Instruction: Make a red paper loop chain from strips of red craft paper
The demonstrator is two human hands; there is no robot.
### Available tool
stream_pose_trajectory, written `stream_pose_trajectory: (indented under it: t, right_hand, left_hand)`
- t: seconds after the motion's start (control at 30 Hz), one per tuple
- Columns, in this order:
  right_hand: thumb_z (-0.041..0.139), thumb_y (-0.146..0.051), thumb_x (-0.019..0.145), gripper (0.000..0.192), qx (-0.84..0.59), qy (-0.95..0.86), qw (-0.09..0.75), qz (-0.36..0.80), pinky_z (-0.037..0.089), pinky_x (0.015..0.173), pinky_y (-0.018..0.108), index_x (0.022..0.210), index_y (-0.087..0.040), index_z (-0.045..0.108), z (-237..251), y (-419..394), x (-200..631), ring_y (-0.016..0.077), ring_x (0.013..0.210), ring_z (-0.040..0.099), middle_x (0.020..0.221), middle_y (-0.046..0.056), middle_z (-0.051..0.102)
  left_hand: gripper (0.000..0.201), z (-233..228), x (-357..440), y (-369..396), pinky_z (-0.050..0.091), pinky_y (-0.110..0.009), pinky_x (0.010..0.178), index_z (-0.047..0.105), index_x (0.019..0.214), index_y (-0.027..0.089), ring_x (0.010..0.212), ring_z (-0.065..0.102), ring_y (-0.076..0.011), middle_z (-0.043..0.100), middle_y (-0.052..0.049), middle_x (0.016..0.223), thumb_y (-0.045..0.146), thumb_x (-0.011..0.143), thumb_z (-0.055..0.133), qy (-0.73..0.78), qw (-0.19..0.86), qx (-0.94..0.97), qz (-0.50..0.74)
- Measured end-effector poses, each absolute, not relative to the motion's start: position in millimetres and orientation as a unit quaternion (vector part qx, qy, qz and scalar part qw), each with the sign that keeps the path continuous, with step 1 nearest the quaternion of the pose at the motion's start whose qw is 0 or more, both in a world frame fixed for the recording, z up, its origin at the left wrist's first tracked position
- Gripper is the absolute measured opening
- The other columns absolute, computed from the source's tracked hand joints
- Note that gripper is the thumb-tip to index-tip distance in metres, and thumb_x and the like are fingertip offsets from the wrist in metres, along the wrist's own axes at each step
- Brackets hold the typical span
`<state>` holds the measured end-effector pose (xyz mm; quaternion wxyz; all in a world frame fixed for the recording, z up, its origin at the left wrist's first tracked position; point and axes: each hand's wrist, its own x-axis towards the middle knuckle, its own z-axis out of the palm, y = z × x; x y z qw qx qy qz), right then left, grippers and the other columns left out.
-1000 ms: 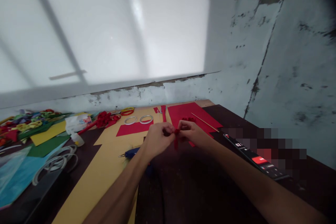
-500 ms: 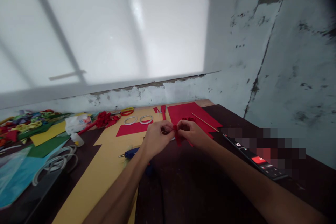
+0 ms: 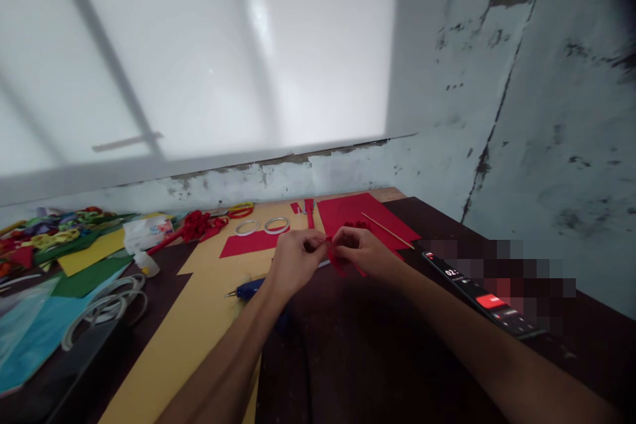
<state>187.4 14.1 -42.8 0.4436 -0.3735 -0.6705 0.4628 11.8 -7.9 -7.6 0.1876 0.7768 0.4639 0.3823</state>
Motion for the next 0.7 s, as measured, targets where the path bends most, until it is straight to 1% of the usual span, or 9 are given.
stream_pose_trajectory:
  t: [0.03,0.1,0.17,0.27,0.37,0.43,0.57,0.7]
  right_hand:
    - [0.057,-0.022,0.075,0.005,-0.398,-0.695,0.442,0.404,0.047,0.06,0.026,0.08,-0.019,0.057,-43.7,16.7,191.0,0.0145,0.062,0.062,0.068,0.0,0.066]
    - [0.056,-0.02,0.079,0.007,-0.459,-0.743,0.425,0.238,0.048,0.067,0.027,0.084,-0.018,0.061,-47.2,24.4,200.4,0.0159,0.071,0.064,0.077,0.003,0.069]
    - [0.054,-0.017,0.081,0.013,-0.511,-0.774,0.358,0.103,0.049,0.074,0.029,0.087,-0.018,0.065,-52.6,34.2,210.7,0.0175,0.078,0.066,0.087,0.006,0.072]
    - [0.056,-0.011,0.077,0.02,-0.519,-0.791,0.317,0.071,0.049,0.085,0.033,0.092,-0.014,0.07,-62.9,48.2,222.2,0.0218,0.092,0.066,0.104,0.012,0.072]
    - [0.057,-0.01,0.078,0.025,-0.515,-0.806,0.286,0.059,0.045,0.099,0.035,0.096,-0.014,0.074,-72.8,57.8,225.6,0.0242,0.109,0.064,0.116,0.013,0.07]
    - [0.055,-0.012,0.081,0.027,-0.515,-0.813,0.266,0.05,0.041,0.105,0.037,0.099,-0.015,0.075,-77.5,61.7,224.8,0.0245,0.116,0.061,0.124,0.013,0.068]
    - [0.05,-0.018,0.088,0.031,-0.518,-0.821,0.237,0.03,0.038,0.108,0.036,0.108,-0.015,0.074,-81.6,65.6,222.1,0.0244,0.121,0.058,0.133,0.012,0.062]
    - [0.049,-0.023,0.092,0.032,-0.529,-0.822,0.209,0.013,0.034,0.11,0.037,0.111,-0.017,0.073,-82.0,67.1,221.2,0.0249,0.125,0.054,0.136,0.011,0.06]
  left_hand:
    - [0.02,-8.0,10.4,-6.4,0.036,-0.022,0.056,0.072,0.074,0.016,0.058,0.055,-0.0122,0.064,0.002,0.06,0.026,0.082,0.056,0.479,0.171,0.772,0.382]
    - [0.018,-9.3,6.7,-1.9,0.038,-0.023,0.058,0.073,0.075,0.017,0.06,0.059,-0.0137,0.067,0.001,0.064,0.026,0.08,0.059,0.518,0.143,0.747,0.39]
    - [0.014,-11.1,3.1,3.0,0.04,-0.024,0.061,0.073,0.081,0.019,0.063,0.063,-0.0148,0.07,0.001,0.066,0.024,0.077,0.061,0.54,0.136,0.732,0.392]
    - [0.019,-13.1,-0.5,8.3,0.041,-0.025,0.064,0.072,0.091,0.02,0.064,0.064,-0.015,0.071,0.001,0.068,0.021,0.076,0.061,0.547,0.135,0.724,0.397]
    - [0.017,-13.3,-1.7,9.9,0.041,-0.025,0.063,0.071,0.089,0.02,0.064,0.064,-0.0153,0.071,0.001,0.067,0.021,0.076,0.06,0.555,0.141,0.72,0.393]
    - [0.014,-13.0,-1.7,9.8,0.04,-0.025,0.063,0.069,0.086,0.02,0.064,0.064,-0.0154,0.071,0.001,0.067,0.021,0.076,0.06,0.559,0.143,0.717,0.391]
    - [0.008,-12.8,-0.8,9.5,0.039,-0.025,0.061,0.065,0.081,0.02,0.062,0.061,-0.014,0.068,0.002,0.065,0.021,0.076,0.059,0.555,0.135,0.718,0.398]
    - [0.001,-12.8,0.5,10.1,0.037,-0.025,0.059,0.061,0.072,0.019,0.061,0.058,-0.0134,0.064,0.002,0.063,0.019,0.071,0.061,0.547,0.106,0.721,0.412]
